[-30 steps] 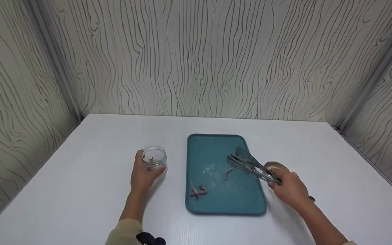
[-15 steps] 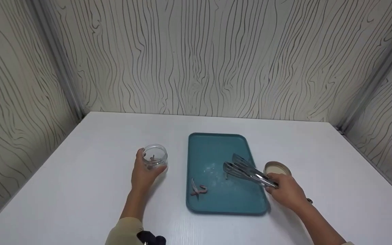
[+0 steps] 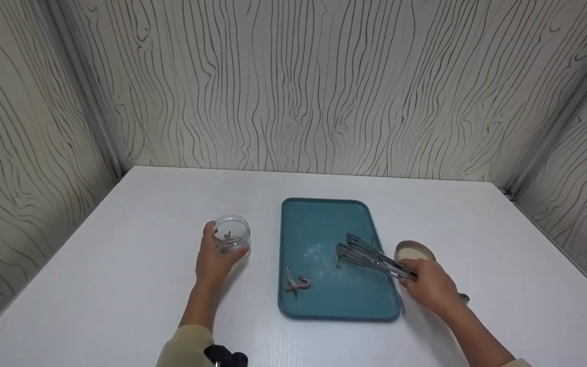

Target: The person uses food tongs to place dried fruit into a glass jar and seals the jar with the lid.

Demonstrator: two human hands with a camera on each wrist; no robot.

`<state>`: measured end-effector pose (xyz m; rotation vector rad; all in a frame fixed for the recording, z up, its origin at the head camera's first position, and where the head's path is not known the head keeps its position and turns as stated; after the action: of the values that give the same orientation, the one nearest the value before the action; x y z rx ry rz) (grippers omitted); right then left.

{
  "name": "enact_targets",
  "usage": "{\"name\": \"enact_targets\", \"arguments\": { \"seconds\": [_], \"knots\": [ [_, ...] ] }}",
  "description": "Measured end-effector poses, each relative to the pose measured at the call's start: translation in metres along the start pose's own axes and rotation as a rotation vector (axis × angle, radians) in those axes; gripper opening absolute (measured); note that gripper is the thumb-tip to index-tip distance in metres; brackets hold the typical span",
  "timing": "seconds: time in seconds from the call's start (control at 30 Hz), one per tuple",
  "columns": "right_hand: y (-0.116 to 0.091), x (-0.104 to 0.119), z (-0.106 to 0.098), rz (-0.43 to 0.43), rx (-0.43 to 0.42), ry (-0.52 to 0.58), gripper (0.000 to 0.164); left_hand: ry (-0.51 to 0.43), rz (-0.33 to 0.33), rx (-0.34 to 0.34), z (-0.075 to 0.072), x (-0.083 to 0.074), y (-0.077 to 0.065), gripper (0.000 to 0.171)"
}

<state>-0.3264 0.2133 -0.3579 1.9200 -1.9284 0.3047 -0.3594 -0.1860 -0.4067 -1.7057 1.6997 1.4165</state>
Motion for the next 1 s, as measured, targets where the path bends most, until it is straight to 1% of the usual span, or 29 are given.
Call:
{"name": "enact_targets", "arguments": {
  "seconds": [0.07, 0.3, 0.5, 0.7, 0.87, 1.0],
  "knots": [
    [0.0002, 0.0008, -0.0007, -0.004, -0.014, -0.012, 0.031, -0.006, -0.001, 0.000, -0.0002, 0.0002, 0.0001, 0.082],
    [0.0009, 0.0015, -0.0012, -0.009, -0.046, -0.045, 0.033, 0.035, 0.012, -0.001, 0.0001, -0.0008, 0.0007, 0.084],
    [0.0006, 0.0043, -0.0007, -0.005, -0.033, -0.031, 0.032, 0.046, 0.010, -0.005, -0.0006, 0.0000, 0.0016, 0.084],
    [0.0011, 0.0068, -0.0004, -0.024, -0.033, -0.022, 0.028, 0.030, 0.012, -0.008, -0.0003, 0.0005, 0.0016, 0.083],
    [0.0023, 0.0063, 0.0033, -0.027, -0.004, -0.005, 0.026, 0.020, 0.006, -0.008, 0.0006, 0.0023, 0.0005, 0.084],
    [0.0024, 0.0063, 0.0033, -0.025, 0.006, 0.000, 0.028, 0.019, 0.003, -0.009, -0.0001, 0.0019, 0.0003, 0.086]
  ]
}}
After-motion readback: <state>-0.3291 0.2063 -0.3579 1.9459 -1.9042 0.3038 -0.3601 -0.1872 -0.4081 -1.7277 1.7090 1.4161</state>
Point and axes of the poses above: each hand's wrist, its own y-axis towards the middle knuckle, its own z-axis out of the palm, x = y × z, the point moved 10 cm from there along y, towards the middle knuckle, and after that the axes turned 10 degrees about z, right-handed, at the moved point
